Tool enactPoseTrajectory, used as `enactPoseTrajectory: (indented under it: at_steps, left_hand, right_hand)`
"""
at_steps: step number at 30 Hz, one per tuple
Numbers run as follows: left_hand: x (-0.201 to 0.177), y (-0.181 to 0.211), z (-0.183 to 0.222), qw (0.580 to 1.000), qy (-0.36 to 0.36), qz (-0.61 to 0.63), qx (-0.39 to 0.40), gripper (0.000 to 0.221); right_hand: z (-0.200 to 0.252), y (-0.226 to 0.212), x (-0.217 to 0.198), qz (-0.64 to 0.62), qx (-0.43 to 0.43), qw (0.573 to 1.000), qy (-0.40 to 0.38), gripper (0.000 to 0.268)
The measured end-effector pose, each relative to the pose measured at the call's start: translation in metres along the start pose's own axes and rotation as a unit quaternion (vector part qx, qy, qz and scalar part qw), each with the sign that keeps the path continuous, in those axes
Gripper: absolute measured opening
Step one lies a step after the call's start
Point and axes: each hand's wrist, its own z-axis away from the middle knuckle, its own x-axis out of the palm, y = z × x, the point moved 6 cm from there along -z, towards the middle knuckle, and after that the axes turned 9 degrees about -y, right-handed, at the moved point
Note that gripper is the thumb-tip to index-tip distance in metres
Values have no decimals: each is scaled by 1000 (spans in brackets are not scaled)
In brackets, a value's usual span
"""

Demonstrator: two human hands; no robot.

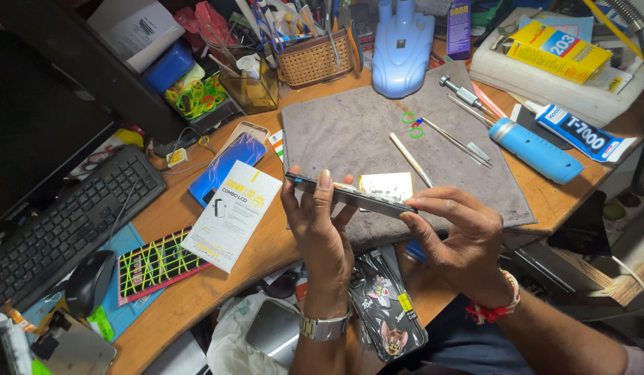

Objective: The person manipulates a mobile phone on a workbench, removing parts by hand and with a small tool, then reassembles the device and interacts with the touch screen to verify it works.

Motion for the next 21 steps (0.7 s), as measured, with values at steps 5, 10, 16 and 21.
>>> enactPoseTrajectory:
  at_steps: [5, 10, 16, 21]
  left_hand:
    - [2, 5, 4, 1000, -17, 0, 13, 63]
    - [4, 10, 8, 1000, -14, -20, 17, 66]
    - [7, 16, 15, 997, -33, -56, 43, 64]
    - [6, 16, 19, 995, -51, -47, 69, 64]
  right_hand:
    - [2, -3, -1, 21, -9, 1000, -3, 24]
    - [4, -7, -2, 31, -10, 999, -4, 24]
    - [11, -13, -4, 53, -19, 998, 9, 20]
    - [15, -19, -5, 128, -33, 991, 26, 19]
